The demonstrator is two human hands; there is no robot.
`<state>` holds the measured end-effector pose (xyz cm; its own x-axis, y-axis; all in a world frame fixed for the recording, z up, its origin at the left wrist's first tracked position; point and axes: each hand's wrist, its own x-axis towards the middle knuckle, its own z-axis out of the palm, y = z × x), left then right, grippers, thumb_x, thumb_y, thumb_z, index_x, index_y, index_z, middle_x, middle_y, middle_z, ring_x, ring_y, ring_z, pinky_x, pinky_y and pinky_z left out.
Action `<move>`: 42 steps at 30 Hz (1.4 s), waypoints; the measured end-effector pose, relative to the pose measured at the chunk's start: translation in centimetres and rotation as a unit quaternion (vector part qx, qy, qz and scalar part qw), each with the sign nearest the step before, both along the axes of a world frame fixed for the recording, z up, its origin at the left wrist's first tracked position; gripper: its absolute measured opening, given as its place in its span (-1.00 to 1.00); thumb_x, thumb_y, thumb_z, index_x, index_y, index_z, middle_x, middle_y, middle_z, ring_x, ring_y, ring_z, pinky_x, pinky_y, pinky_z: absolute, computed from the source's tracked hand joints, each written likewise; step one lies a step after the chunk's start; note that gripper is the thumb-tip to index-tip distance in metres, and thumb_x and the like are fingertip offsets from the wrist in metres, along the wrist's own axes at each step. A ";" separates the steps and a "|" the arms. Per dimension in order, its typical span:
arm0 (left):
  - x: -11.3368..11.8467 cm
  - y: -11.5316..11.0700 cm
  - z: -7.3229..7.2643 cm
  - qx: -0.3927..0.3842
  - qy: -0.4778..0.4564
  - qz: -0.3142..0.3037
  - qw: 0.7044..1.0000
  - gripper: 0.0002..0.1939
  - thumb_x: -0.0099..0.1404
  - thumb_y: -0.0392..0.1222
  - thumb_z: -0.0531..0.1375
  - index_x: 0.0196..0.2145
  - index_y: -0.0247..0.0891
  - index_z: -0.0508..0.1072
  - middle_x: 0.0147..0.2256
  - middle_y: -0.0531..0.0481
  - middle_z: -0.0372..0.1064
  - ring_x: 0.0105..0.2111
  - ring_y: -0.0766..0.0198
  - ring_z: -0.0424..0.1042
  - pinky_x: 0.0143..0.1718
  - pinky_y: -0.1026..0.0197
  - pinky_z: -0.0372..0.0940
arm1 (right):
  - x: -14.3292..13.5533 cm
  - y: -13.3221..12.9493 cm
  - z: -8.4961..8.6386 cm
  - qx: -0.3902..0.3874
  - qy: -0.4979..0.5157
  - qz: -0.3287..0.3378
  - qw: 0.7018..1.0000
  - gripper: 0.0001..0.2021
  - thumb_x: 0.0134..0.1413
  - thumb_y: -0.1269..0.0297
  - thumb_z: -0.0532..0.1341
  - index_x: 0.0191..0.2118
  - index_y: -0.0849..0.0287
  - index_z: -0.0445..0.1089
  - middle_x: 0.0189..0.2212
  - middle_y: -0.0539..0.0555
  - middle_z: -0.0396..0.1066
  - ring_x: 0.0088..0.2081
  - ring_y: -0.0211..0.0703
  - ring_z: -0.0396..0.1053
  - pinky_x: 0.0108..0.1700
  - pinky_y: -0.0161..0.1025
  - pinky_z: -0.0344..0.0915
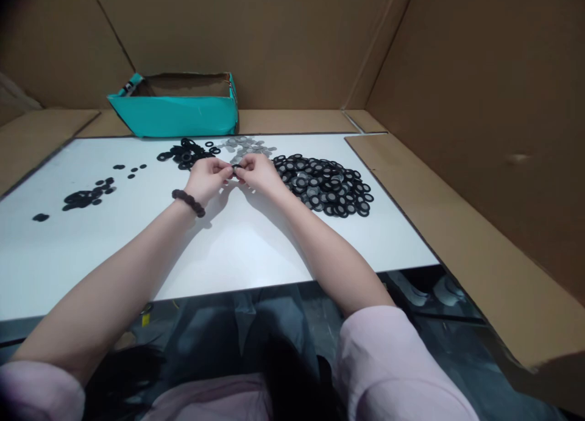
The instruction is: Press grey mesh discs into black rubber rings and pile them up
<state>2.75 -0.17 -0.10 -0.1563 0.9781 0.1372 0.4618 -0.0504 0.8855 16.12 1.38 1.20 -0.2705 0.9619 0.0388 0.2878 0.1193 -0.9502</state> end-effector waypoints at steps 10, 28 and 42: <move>1.0 -1.5 1.4 0.066 0.079 -0.016 0.995 -0.91 0.14 -0.35 0.09 -0.41 -0.27 0.38 -0.38 -0.05 0.43 -0.31 0.23 0.40 -0.15 0.16 0.27 | -0.1 -0.4 0.6 -0.083 0.033 0.005 0.996 -0.79 0.01 0.53 0.22 -0.51 0.20 0.18 -0.69 -0.05 0.34 -0.66 -0.34 0.32 -0.62 -0.44 0.24; 1.0 -1.1 0.6 0.021 0.022 0.021 0.999 -0.96 0.15 -0.29 0.09 -0.41 -0.25 0.34 -0.44 -0.04 0.41 -0.33 0.20 0.42 -0.18 0.13 0.30 | 0.0 -0.5 0.7 -0.011 -0.023 -0.012 1.000 -0.83 -0.01 0.53 0.22 -0.52 0.23 0.24 -0.62 -0.01 0.37 -0.61 -0.35 0.33 -0.62 -0.48 0.18; 0.8 -0.8 0.6 0.048 -0.074 0.017 0.996 -0.81 0.15 -0.29 0.10 -0.27 -0.34 0.43 -0.34 -0.11 0.44 -0.29 0.23 0.43 -0.20 0.20 0.30 | -0.1 -0.4 1.0 -0.100 0.080 -0.033 0.991 -0.85 -0.01 0.51 0.26 -0.52 0.26 0.31 -0.63 -0.02 0.35 -0.59 -0.35 0.34 -0.49 -0.41 0.33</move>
<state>3.52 -0.99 0.50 -0.2152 0.9552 0.2030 0.3297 -0.1246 0.9358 16.01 1.00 2.22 -0.2134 0.9699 -0.1171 0.1324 -0.0900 -0.9871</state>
